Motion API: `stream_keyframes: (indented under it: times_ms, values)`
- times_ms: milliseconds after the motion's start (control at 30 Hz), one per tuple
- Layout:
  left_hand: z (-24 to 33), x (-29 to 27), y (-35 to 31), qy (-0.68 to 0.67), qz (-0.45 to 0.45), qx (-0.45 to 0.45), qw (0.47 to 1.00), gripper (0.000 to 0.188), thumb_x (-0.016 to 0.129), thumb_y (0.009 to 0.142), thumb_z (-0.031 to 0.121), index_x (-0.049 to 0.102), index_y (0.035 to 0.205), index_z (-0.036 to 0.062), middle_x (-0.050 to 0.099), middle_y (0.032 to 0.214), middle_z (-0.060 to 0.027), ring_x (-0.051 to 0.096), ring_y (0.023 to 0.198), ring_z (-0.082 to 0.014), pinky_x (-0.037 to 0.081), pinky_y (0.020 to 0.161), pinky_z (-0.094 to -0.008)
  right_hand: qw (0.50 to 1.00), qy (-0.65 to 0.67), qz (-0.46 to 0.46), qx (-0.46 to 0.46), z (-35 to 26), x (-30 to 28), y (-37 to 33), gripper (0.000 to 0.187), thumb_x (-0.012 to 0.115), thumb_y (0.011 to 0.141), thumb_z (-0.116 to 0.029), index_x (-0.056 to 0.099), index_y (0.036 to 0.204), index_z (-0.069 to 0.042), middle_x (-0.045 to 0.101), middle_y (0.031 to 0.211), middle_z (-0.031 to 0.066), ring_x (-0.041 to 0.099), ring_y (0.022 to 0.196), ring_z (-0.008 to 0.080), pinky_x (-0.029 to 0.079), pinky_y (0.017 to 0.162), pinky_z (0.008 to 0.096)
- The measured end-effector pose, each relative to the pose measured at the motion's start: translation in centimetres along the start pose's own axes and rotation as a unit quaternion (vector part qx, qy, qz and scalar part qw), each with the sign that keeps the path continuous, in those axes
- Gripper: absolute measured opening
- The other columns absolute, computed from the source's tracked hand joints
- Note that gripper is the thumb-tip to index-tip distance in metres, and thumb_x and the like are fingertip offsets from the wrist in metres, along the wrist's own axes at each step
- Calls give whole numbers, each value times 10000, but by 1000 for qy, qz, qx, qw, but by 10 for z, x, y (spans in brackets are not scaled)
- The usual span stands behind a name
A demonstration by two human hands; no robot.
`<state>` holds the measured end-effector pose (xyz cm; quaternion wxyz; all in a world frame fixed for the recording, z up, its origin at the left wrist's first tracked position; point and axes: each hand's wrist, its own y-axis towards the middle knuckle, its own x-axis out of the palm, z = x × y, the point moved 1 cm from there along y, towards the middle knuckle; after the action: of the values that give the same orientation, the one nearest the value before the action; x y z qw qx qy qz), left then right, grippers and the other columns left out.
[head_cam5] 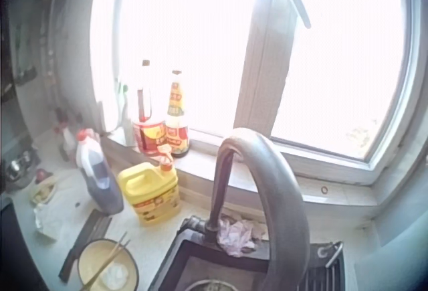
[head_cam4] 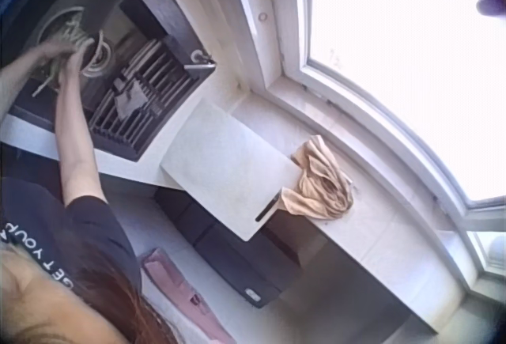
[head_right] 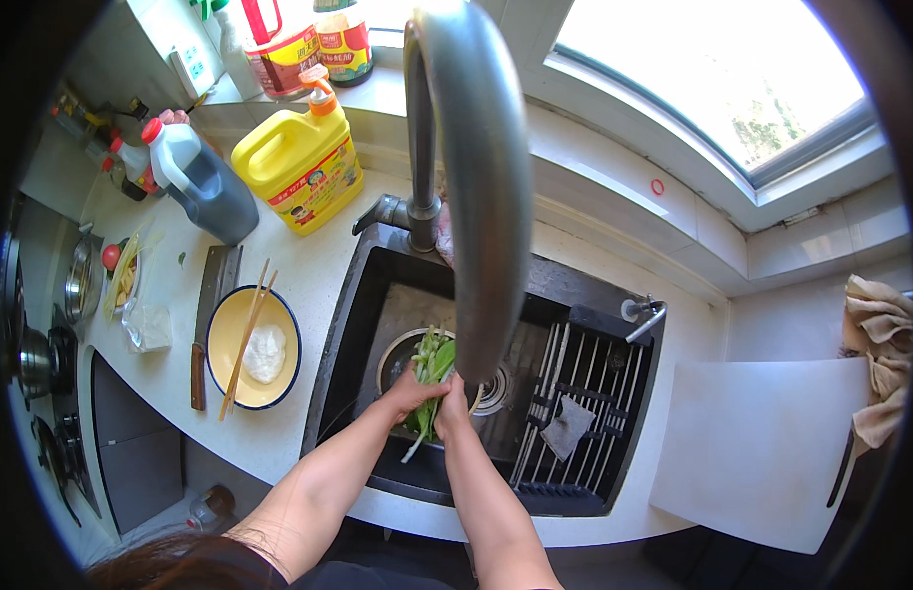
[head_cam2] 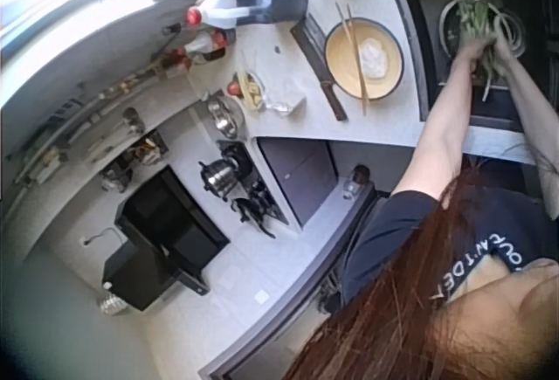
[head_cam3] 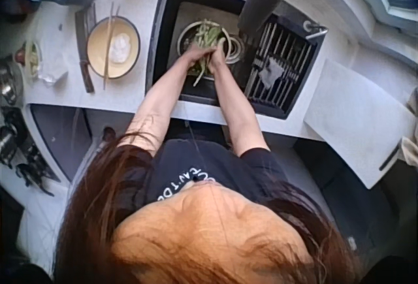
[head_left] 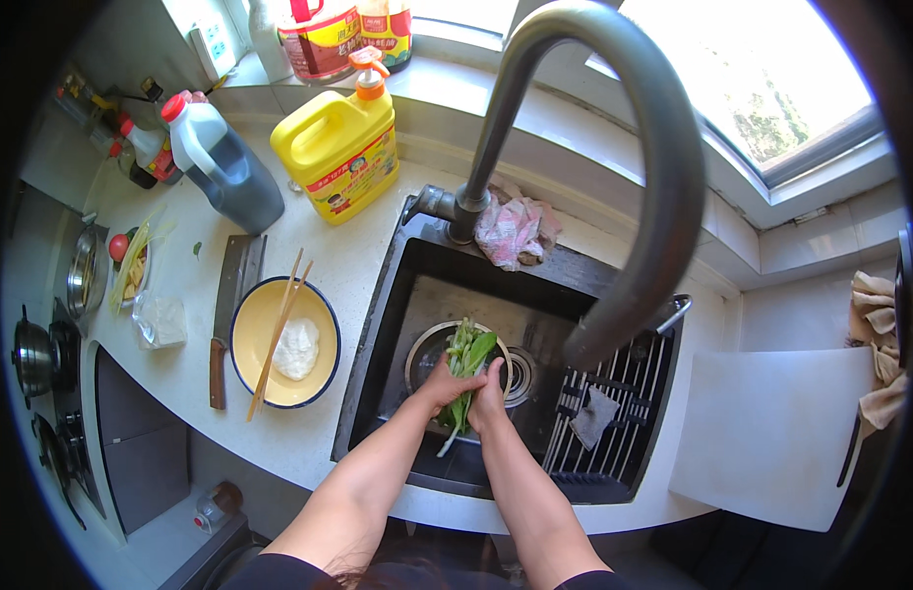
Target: The person handles a bowl containing white powder with a spoon before placing it on a counter. They then wash green leafy vegetables in a colander under running water in a sink, plucking and cleaning the individual leaves by hand.
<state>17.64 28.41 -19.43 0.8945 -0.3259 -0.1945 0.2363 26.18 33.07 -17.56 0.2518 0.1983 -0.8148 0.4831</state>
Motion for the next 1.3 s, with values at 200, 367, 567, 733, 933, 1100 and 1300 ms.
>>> stream_keyframes:
  times_ms: [200,367,567,733,933,1100,1300]
  values:
    - [48,20,-46,22,-4,181,983,820,819,543,133,352,1209,24,522,1087,-88,512,996,-177,421,865,-307,996,-51,-60,-44,-42,43,-60,896,179,765,-728,313,1297,-20,419,1267,121,396,1169,236,285,994,352]
    - [91,33,-78,-14,-33,233,972,795,813,553,112,364,1206,49,526,1084,-63,515,990,-171,423,861,-306,986,-84,-95,-108,-64,68,-88,885,138,783,-707,349,1269,2,446,1240,114,420,1146,216,287,989,326]
    - [113,33,-103,-50,-69,244,966,709,792,583,77,391,1168,73,544,1042,-43,532,955,-160,445,829,-293,971,-112,-159,-140,-71,86,-109,906,141,765,-727,374,1258,-3,449,1248,107,414,1154,219,265,1001,331]
    - [124,37,-117,-36,-65,268,961,640,756,614,30,402,1144,89,542,1033,-39,536,944,-155,456,804,-293,965,-111,-168,-171,-74,94,-121,865,133,794,-696,403,1233,-2,466,1223,93,412,1148,197,259,996,319]
    - [123,36,-115,-5,-30,262,965,617,705,644,20,380,1164,84,532,1072,-50,521,987,-158,425,838,-287,951,-143,-147,-229,-72,103,-129,785,137,840,-641,430,1216,-18,472,1213,62,377,1158,168,220,998,300]
    - [121,38,-116,22,48,303,952,572,689,656,20,408,1151,77,549,1060,-57,534,972,-150,423,835,-284,973,-76,-117,-184,-74,114,-144,768,176,841,-642,419,1228,-25,454,1223,56,361,1162,179,204,1006,311]
    - [120,39,-121,16,46,319,946,536,695,660,-9,423,1114,72,542,1040,-38,533,947,-145,441,817,-284,971,-71,-113,-200,-68,102,-136,797,182,829,-661,388,1253,-19,406,1265,75,324,1187,193,178,1019,319]
